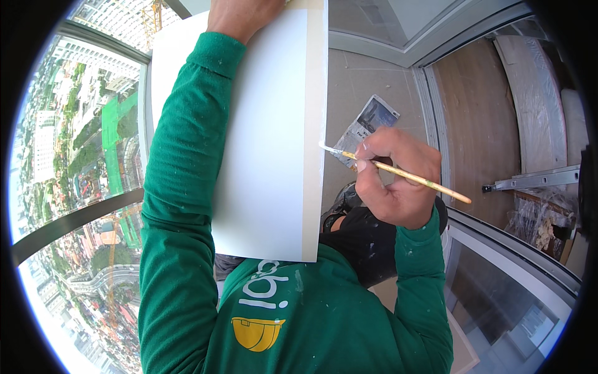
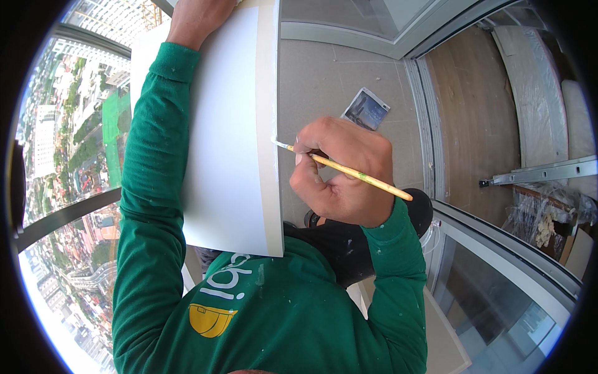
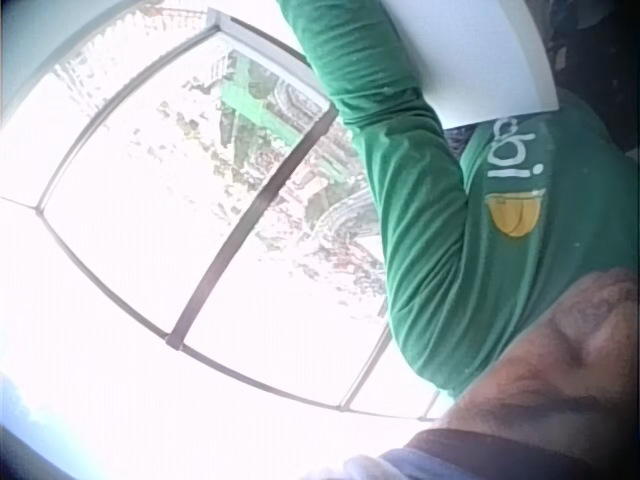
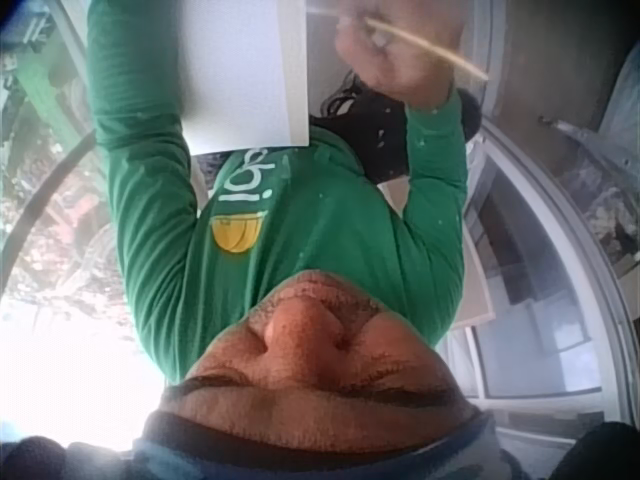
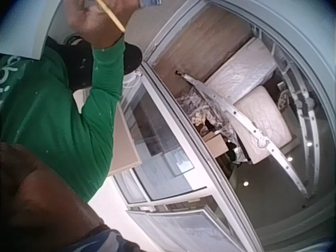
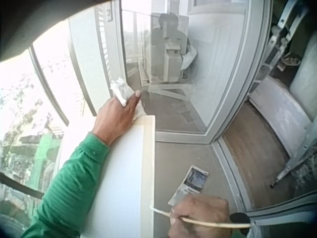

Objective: The person paints the edge of a white cabinet panel using a small paintbrush, repeatedly dipping the brush into a paint can on the floor.

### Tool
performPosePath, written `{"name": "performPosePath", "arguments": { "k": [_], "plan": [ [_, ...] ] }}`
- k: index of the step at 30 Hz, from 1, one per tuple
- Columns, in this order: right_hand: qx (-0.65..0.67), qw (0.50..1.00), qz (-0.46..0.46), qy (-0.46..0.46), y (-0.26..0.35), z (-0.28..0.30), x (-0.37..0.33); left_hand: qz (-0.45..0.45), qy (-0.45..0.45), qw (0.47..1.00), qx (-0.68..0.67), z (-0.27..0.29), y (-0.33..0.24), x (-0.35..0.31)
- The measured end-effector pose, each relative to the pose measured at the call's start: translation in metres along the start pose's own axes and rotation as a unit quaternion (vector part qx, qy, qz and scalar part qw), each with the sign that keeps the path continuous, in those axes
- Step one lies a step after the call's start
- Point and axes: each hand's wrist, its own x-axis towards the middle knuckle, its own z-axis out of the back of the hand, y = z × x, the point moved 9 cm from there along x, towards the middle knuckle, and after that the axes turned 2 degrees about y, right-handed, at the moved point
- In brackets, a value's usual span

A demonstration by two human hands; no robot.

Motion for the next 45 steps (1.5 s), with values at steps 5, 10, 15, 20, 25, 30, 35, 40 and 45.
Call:
{"name": "performPosePath", "arguments": {
  "k": [5, 10, 15, 20, 25, 30, 35, 40, 45],
  "plan": [
    [0.045, 0.998, -0.042, -0.005, -0.007, 0.004, -0.001, 0.001, 0.005, 1.0, 0.004, -0.001, 0.0, 0.0],
    [0.03, 0.997, -0.062, -0.032, -0.017, 0.006, 0.001, 0.018, -0.001, 1.0, -0.001, -0.002, 0.0, -0.001],
    [0.074, 0.989, -0.037, -0.122, -0.037, 0.012, 0.0, -0.043, -0.039, 0.998, -0.007, 0.001, -0.004, -0.001],
    [0.172, 0.968, -0.064, -0.173, -0.056, 0.012, -0.004, 0.021, -0.008, 0.999, 0.024, -0.008, 0.021, 0.011],
    [0.161, 0.978, -0.059, -0.123, -0.054, 0.009, -0.006, -0.013, -0.039, 0.999, 0.029, -0.004, 0.012, 0.007],
    [0.179, 0.978, -0.095, -0.039, -0.045, 0.012, -0.009, -0.02, -0.047, 0.998, 0.02, -0.004, 0.01, 0.008],
    [0.159, 0.972, -0.05, -0.167, -0.057, 0.018, -0.008, -0.002, -0.032, 0.999, 0.031, -0.007, 0.005, 0.009],
    [0.108, 0.981, -0.03, -0.16, -0.054, 0.015, -0.007, -0.014, -0.042, 0.999, 0.022, -0.008, 0.008, 0.01],
    [0.116, 0.987, -0.03, -0.104, -0.045, 0.013, -0.005, -0.017, -0.044, 0.998, 0.03, -0.007, 0.009, 0.008]
  ]
}}
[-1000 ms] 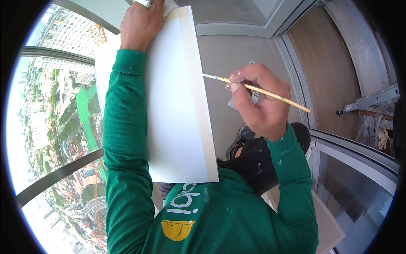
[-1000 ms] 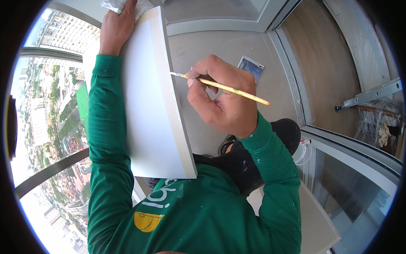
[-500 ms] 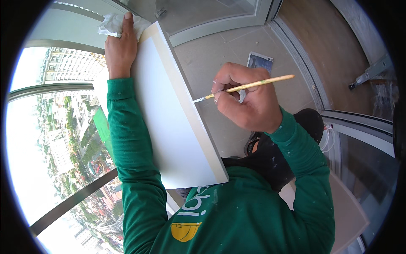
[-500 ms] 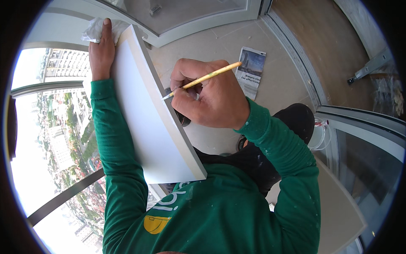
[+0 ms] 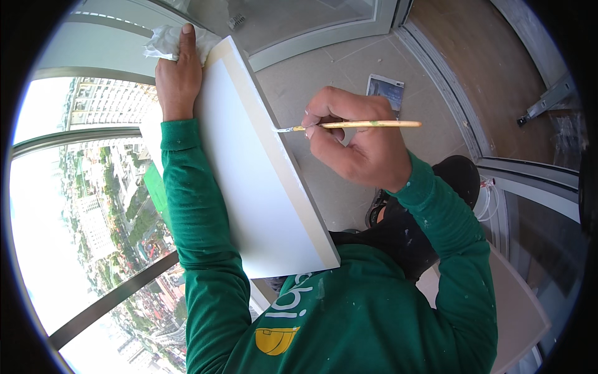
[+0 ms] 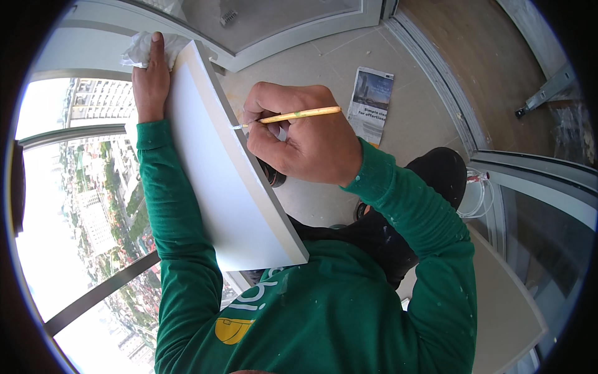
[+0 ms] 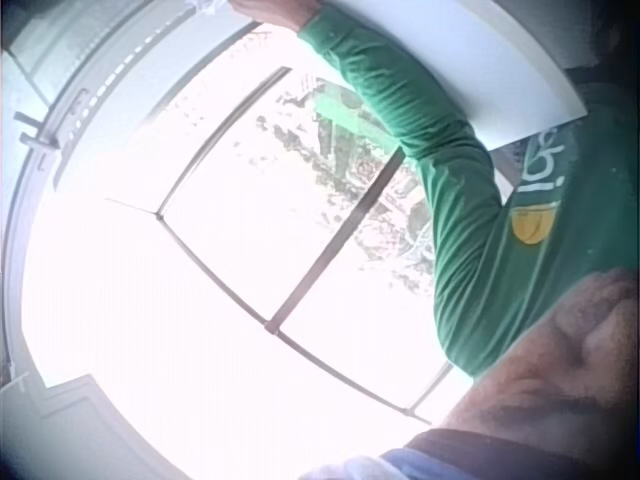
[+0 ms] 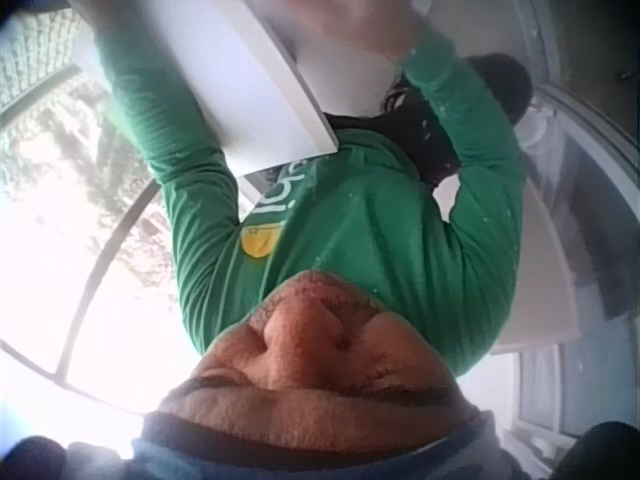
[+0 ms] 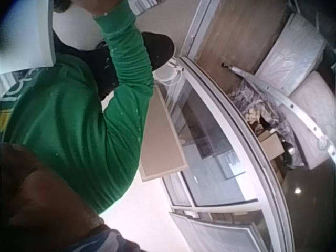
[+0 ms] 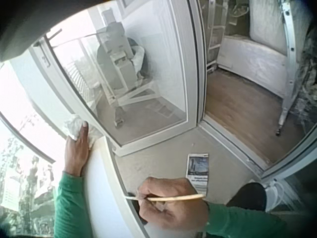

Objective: The person paints the edge of a white cabinet panel using a small paintbrush, repeatedly dipping the brush into a paint can on the floor.

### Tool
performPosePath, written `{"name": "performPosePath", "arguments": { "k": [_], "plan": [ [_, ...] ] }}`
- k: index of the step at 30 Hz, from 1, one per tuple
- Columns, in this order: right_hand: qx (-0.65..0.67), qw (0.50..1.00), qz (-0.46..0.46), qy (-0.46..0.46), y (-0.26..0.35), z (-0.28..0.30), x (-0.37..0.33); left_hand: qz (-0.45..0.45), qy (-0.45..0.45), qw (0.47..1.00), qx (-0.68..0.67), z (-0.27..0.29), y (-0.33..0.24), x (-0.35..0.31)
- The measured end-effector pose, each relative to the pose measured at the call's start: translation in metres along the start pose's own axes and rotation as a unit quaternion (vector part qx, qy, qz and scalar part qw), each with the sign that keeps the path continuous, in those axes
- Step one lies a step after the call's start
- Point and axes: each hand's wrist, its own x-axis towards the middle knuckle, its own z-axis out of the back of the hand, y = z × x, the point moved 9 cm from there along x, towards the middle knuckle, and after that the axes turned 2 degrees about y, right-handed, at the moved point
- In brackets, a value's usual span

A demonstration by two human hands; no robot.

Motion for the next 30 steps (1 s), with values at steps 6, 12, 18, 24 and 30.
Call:
{"name": "performPosePath", "arguments": {
  "k": [6, 12, 18, 24, 30],
  "plan": [
    [-0.03, 0.999, 0.031, -0.025, 0.009, 0.002, 0.001, -0.005, 0.005, 1.0, 0.001, -0.001, -0.002, -0.001],
    [-0.073, 0.996, 0.056, -0.002, 0.018, -0.006, -0.001, 0.014, 0.014, 1.0, 0.02, -0.001, -0.001, -0.001],
    [-0.071, 0.995, 0.065, -0.027, 0.018, -0.003, 0.0, -0.011, 0.003, 1.0, 0.001, -0.001, -0.003, -0.001],
    [-0.049, 0.997, 0.053, -0.014, 0.014, -0.004, -0.001, -0.013, 0.002, 1.0, 0.003, -0.001, -0.003, -0.001],
    [-0.043, 0.998, 0.022, 0.03, 0.014, -0.005, -0.004, 0.002, 0.006, 1.0, 0.018, 0.0, -0.004, -0.002]
  ]
}}
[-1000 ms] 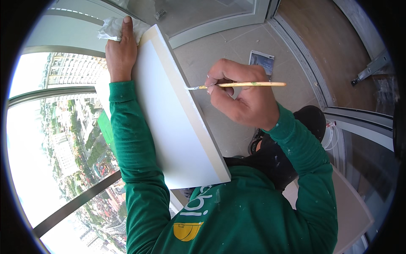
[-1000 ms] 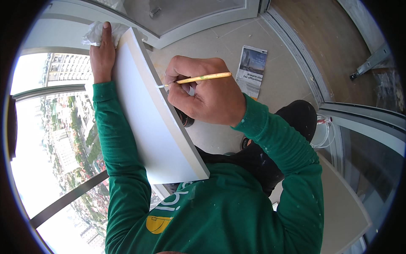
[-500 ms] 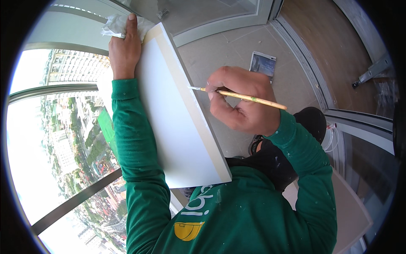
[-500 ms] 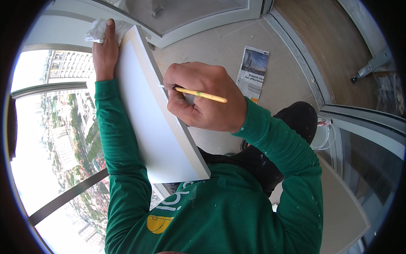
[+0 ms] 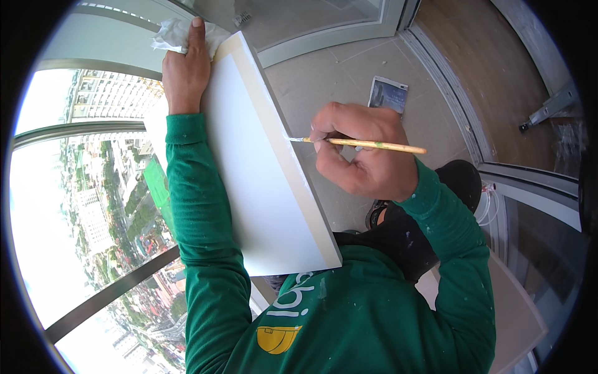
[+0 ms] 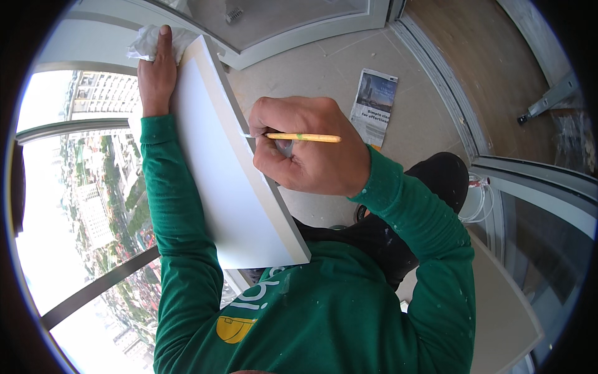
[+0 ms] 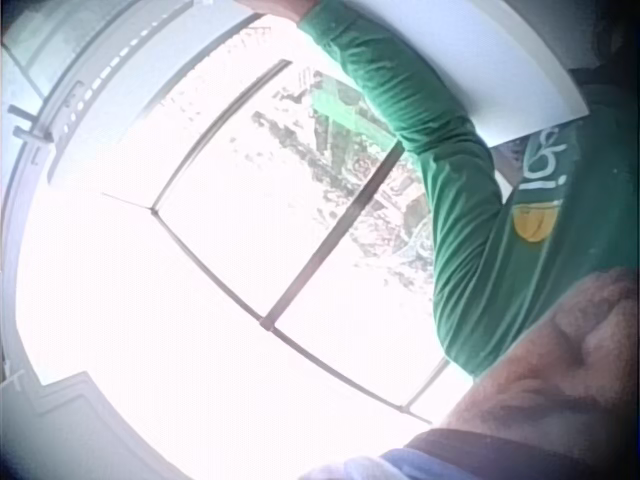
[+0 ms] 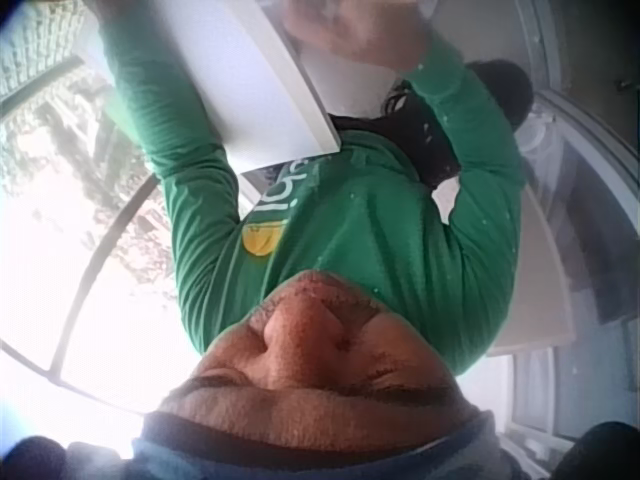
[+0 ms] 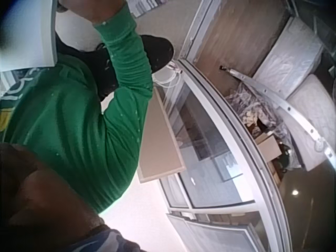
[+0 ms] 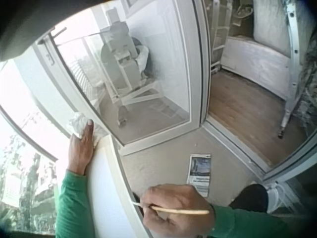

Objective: The person paints the edge of a white cabinet panel using a small paintbrush, repeatedly dipping the brush into a paint can on the floor.

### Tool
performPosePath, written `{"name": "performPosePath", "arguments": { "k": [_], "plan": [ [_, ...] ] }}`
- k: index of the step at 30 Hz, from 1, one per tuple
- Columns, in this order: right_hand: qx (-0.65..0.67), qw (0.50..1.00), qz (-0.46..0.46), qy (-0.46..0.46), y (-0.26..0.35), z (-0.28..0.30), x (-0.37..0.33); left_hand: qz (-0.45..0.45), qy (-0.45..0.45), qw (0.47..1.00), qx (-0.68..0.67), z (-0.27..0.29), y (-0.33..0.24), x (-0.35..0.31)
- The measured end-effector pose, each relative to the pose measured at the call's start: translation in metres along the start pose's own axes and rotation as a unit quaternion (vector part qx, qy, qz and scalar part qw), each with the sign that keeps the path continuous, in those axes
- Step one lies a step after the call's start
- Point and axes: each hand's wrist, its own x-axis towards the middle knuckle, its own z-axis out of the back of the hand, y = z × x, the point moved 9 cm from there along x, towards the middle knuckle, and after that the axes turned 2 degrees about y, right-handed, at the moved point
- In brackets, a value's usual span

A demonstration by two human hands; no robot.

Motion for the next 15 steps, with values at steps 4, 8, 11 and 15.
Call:
{"name": "performPosePath", "arguments": {
  "k": [4, 8, 11, 15],
  "plan": [
    [0.001, 1.0, 0.01, 0.001, 0.004, -0.001, -0.002, 0.001, 0.0, 1.0, -0.003, 0.002, -0.003, -0.002],
    [0.006, 1.0, 0.011, 0.014, 0.01, -0.003, -0.001, -0.018, -0.009, 1.0, -0.015, -0.001, 0.002, 0.002],
    [-0.007, 0.999, 0.009, 0.032, 0.012, -0.005, -0.002, -0.015, -0.006, 1.0, -0.024, -0.002, 0.0, 0.001],
    [-0.008, 0.999, 0.008, 0.049, 0.015, -0.007, -0.003, 0.007, 0.001, 1.0, -0.022, -0.002, 0.002, 0.0]
  ]
}}
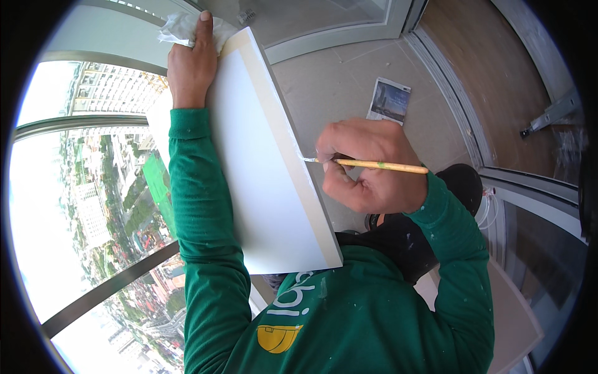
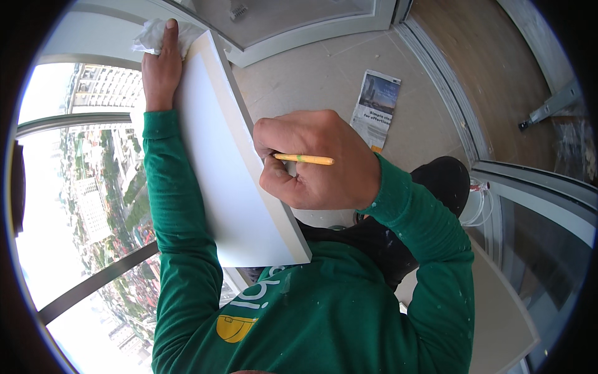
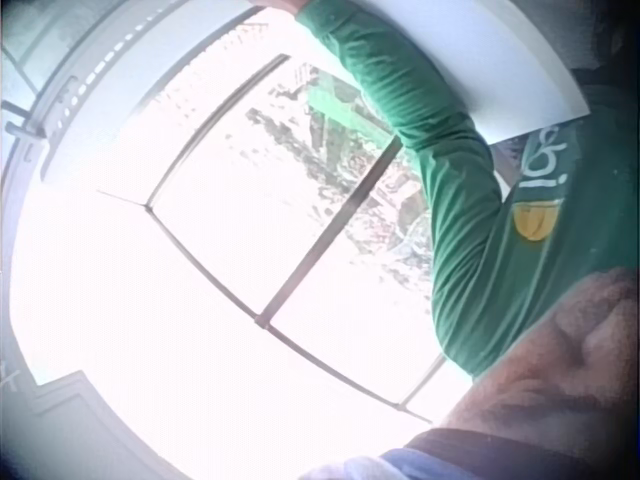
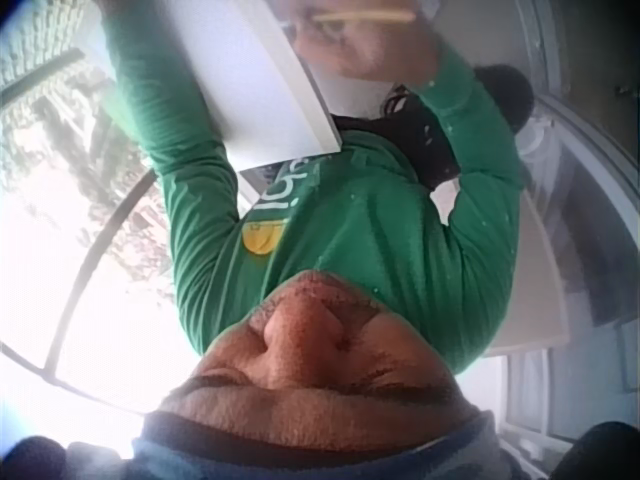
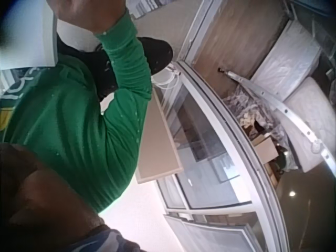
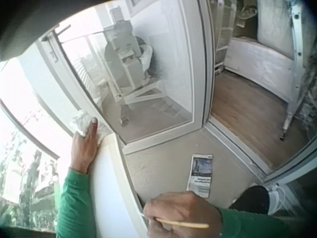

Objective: The person paints the edge of a white cabinet panel using a small paintbrush, repeatedly dipping the brush into a paint can on the floor.

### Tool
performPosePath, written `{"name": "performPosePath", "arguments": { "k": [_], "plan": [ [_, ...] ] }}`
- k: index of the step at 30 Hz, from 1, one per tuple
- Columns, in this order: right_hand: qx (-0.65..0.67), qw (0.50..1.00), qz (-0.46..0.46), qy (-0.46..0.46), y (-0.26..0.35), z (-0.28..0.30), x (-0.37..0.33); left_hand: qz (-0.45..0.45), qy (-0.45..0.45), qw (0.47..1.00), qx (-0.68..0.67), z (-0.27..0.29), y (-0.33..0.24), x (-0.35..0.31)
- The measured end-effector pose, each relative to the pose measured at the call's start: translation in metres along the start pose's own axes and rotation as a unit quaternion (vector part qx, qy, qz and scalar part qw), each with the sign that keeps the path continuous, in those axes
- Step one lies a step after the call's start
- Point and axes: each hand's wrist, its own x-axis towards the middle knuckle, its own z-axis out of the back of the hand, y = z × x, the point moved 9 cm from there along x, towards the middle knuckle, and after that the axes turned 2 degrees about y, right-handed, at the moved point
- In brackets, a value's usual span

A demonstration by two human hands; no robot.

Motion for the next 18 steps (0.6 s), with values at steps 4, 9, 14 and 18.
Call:
{"name": "performPosePath", "arguments": {
  "k": [4, 9, 14, 18],
  "plan": [
    [0.009, 1.0, -0.006, 0.025, 0.002, -0.003, -0.001, 0.006, -0.005, 1.0, -0.002, 0.002, 0.001, -0.002],
    [0.008, 0.998, -0.007, 0.055, 0.005, -0.007, -0.002, 0.011, 0.034, 0.999, -0.025, -0.005, 0.009, 0.006],
    [0.012, 0.996, -0.001, 0.085, 0.007, -0.011, -0.004, -0.008, 0.008, 1.0, -0.004, -0.004, 0.01, 0.007],
    [0.008, 0.994, -0.006, 0.107, 0.009, -0.014, -0.005, -0.004, 0.016, 1.0, -0.015, -0.004, 0.006, 0.006]
  ]
}}
